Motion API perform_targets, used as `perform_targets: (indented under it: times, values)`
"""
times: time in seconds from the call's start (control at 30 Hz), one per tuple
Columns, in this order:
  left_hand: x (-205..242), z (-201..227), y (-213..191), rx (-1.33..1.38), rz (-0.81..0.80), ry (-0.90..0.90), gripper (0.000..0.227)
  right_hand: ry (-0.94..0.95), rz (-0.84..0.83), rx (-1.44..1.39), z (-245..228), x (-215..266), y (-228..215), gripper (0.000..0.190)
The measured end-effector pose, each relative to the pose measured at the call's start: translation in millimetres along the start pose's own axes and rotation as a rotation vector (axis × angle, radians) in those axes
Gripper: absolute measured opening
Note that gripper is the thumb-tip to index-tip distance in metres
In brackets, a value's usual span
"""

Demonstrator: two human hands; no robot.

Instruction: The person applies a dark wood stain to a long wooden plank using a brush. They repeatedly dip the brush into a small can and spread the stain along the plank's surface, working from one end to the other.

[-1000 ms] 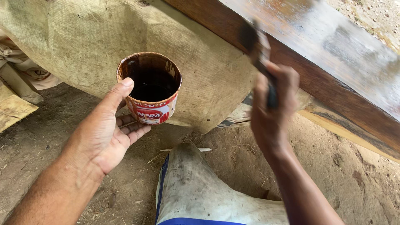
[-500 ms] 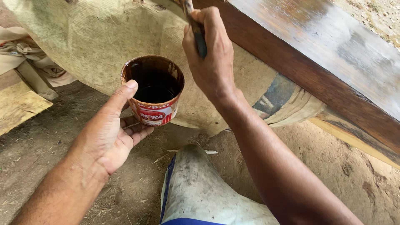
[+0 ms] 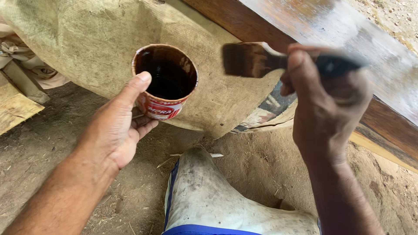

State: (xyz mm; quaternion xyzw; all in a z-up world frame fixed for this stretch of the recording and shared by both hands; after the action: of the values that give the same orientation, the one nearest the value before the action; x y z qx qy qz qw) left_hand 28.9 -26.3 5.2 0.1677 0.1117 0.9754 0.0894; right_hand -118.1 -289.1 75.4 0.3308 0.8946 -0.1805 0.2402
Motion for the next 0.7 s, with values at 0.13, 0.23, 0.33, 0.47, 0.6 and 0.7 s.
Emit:
perform_targets:
  times: [0.13, 0.23, 0.33, 0.47, 0.6, 0.7]
  values:
    - [4.6, -4.0, 6.0, -0.057, -0.062, 0.074, 0.094, 0.025, -0.269, 0.054, -43.7, -17.9, 51.6, 0.015]
    - [5.2, -9.2, 12.6, -0.063, -0.031, 0.067, 0.109, -0.116, -0.463, 0.248, -39.6, -24.8, 97.4, 0.011]
    - [4.8, -14.0, 9.5, -0.051, -0.016, 0.063, 0.119, -0.003, -0.546, 0.472, -11.6, -19.0, 122.3, 0.013]
    - [2.0, -16.5, 7.5, -0.02, -0.044, 0.068, 0.119, 0.045, -0.553, 0.348, 8.7, -13.5, 119.9, 0.009]
    - [2.2, -17.6, 2.4, -0.024, -0.059, 0.064, 0.105, -0.06, -0.495, 0.213, 3.3, -9.9, 109.9, 0.006]
    - [2.7, -17.7, 4.9, -0.027, -0.053, 0.043, 0.1, -0.055, -0.37, 0.351, 0.1, -9.6, 100.0, 0.006]
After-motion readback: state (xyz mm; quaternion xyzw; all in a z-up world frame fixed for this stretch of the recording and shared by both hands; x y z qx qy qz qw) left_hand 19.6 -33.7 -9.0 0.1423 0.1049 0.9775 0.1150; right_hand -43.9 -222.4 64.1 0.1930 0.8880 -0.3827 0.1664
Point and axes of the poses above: each hand's wrist, its own x-axis away from the middle knuckle, its own y-axis out of the palm, z = x × y, the point moved 3 cm from there along -x, towards the middle knuckle, and after that the axes turned 10 degrees about y, right-handed, at the moved point
